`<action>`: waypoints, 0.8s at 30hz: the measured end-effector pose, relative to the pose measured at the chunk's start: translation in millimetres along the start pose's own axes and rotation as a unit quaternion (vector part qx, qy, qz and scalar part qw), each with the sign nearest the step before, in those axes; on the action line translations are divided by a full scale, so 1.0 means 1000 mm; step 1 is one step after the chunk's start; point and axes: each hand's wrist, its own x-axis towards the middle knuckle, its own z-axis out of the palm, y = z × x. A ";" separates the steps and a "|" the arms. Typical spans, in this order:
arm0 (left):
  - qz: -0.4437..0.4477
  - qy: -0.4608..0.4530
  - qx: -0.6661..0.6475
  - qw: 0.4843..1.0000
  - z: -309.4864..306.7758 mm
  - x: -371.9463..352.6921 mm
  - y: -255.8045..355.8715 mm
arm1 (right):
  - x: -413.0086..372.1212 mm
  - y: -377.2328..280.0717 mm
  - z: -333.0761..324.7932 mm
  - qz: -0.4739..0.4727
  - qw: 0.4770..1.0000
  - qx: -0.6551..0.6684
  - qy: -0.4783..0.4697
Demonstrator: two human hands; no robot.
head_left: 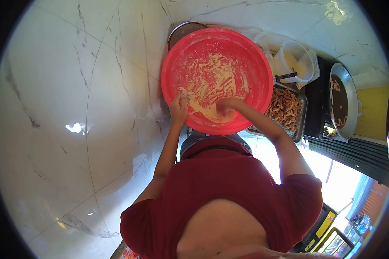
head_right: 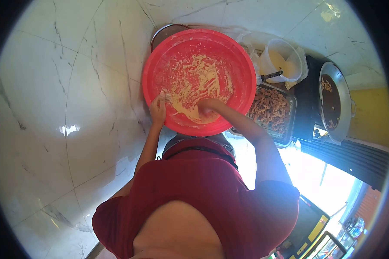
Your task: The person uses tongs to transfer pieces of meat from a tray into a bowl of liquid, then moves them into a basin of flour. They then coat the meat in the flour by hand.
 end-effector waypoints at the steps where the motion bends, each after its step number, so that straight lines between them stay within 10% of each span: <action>1: -0.001 0.000 -0.004 1.000 0.001 0.000 -0.001 | -0.014 0.017 -0.003 0.013 0.994 0.069 0.080; 8: -0.008 -0.004 -0.035 0.999 0.000 0.000 -0.003 | 0.000 0.020 0.034 0.293 0.851 0.305 0.312; 10: -0.009 0.005 -0.059 0.998 0.001 -0.001 -0.008 | 0.020 -0.032 0.034 0.379 0.881 0.085 0.270; 12: -0.025 0.009 -0.046 0.999 -0.002 -0.001 -0.006 | 0.050 -0.037 0.059 0.278 0.916 -0.004 0.291; 18: -0.039 0.018 -0.041 0.998 -0.003 -0.002 0.001 | 0.003 -0.026 0.000 -0.002 0.948 0.314 0.050; 24: -0.063 0.004 0.003 0.998 -0.005 -0.002 -0.016 | -0.013 0.007 -0.083 -0.087 0.901 0.368 0.214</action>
